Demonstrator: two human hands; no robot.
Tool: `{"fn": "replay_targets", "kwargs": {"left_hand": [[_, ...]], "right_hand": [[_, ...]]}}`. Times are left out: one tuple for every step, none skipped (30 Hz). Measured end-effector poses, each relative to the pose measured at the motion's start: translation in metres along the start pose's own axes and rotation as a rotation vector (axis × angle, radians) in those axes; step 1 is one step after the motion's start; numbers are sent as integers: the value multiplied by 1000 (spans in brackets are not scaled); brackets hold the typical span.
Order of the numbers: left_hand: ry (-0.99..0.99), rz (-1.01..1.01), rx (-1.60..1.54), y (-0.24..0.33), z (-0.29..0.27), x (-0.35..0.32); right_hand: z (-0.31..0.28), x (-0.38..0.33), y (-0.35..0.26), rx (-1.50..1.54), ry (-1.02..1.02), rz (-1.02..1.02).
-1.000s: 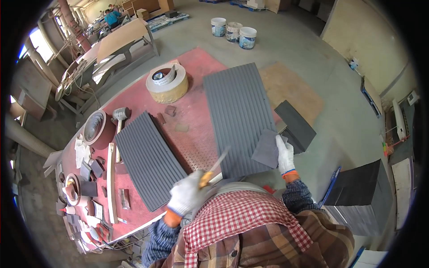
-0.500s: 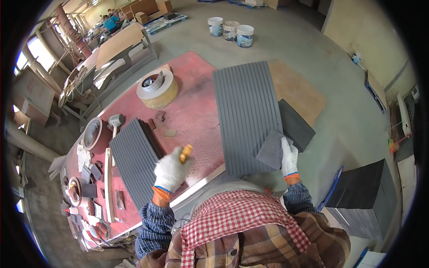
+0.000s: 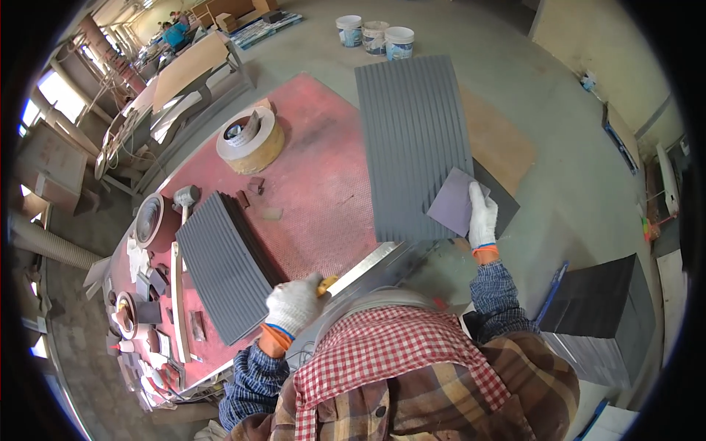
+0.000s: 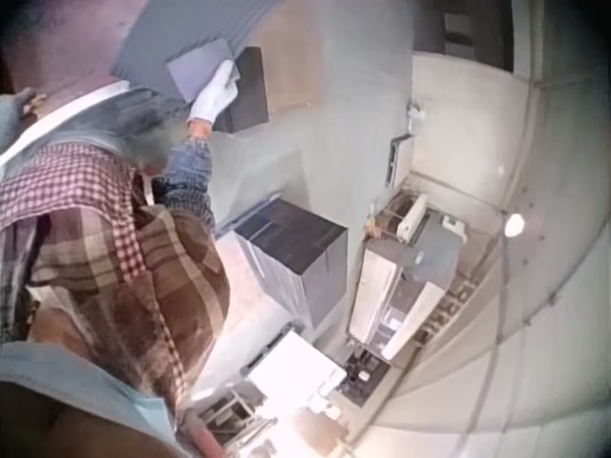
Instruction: The person sands the edges and grooved surfaces of black wood panels with a hand-held sanding block and then stacks them on top of a large pile.
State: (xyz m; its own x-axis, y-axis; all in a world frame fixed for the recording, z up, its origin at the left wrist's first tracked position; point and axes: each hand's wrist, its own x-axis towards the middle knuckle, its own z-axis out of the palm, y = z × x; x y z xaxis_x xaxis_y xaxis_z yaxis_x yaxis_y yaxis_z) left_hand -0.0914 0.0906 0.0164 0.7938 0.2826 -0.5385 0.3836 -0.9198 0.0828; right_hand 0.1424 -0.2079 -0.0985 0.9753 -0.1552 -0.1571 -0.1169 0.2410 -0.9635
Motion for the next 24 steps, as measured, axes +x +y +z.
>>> {"fn": "replay_targets", "kwargs": {"left_hand": [[81,-37,3,-7,-2,-2],[131,-65,-27,-13,-3,-5],[128,-84,-53,-18,-5,-7],[134,-96,-54,-19,-5,-10],[131,-71,-76,-19,-4,-13],[137,-40,-114,-18,-2,-16],[156,-24,-173,-13,3,-19],[129,68,-198,-11,6,-23],[101,123,-187,-8,11,-23],[54,131,-200,-5,15,-24],[60,171,-256,-5,18,-24],[90,189,-255,-7,21,-24],[92,168,-269,-11,24,-24],[109,167,-314,-16,26,-25],[112,135,-309,-24,30,-31],[157,105,-355,-32,34,-39],[200,78,-397,-39,39,-48],[207,62,-403,-47,44,-58],[320,-20,-447,-57,50,-68],[417,-95,-489,-67,56,-77],[378,-247,-495,-77,63,-88],[411,-325,-533,-88,69,-98],[437,-403,-532,-98,76,-108],[496,-443,-551,-108,82,-119]], "right_hand": [[-1,2,0,-16,-7,-14],[0,2,2,-32,-12,14],[1,1,4,-20,-3,52],[2,0,7,11,15,66],[5,-3,10,-15,-8,91],[8,-7,13,-29,40,54],[14,-11,17,-45,70,21],[18,-13,19,-106,44,-23],[23,-16,19,-111,13,8],[28,-19,20,-111,-25,12],[33,-23,21,-87,-60,69],[38,-26,21,-21,-133,42],[45,-28,23,-56,-115,50],[51,-30,26,-85,-128,98],[56,-36,29,-92,-142,115],[61,-42,34,-81,-152,109],[67,-47,38,-42,-209,103],[74,-54,43,-62,-221,140],[80,-61,48,-83,-267,199],[88,-69,54,-81,-320,228],[98,-78,61,-59,-372,190],[108,-86,66,-92,-418,237],[120,-94,71,-138,-444,301],[132,-103,75,-148,-470,314]]}}
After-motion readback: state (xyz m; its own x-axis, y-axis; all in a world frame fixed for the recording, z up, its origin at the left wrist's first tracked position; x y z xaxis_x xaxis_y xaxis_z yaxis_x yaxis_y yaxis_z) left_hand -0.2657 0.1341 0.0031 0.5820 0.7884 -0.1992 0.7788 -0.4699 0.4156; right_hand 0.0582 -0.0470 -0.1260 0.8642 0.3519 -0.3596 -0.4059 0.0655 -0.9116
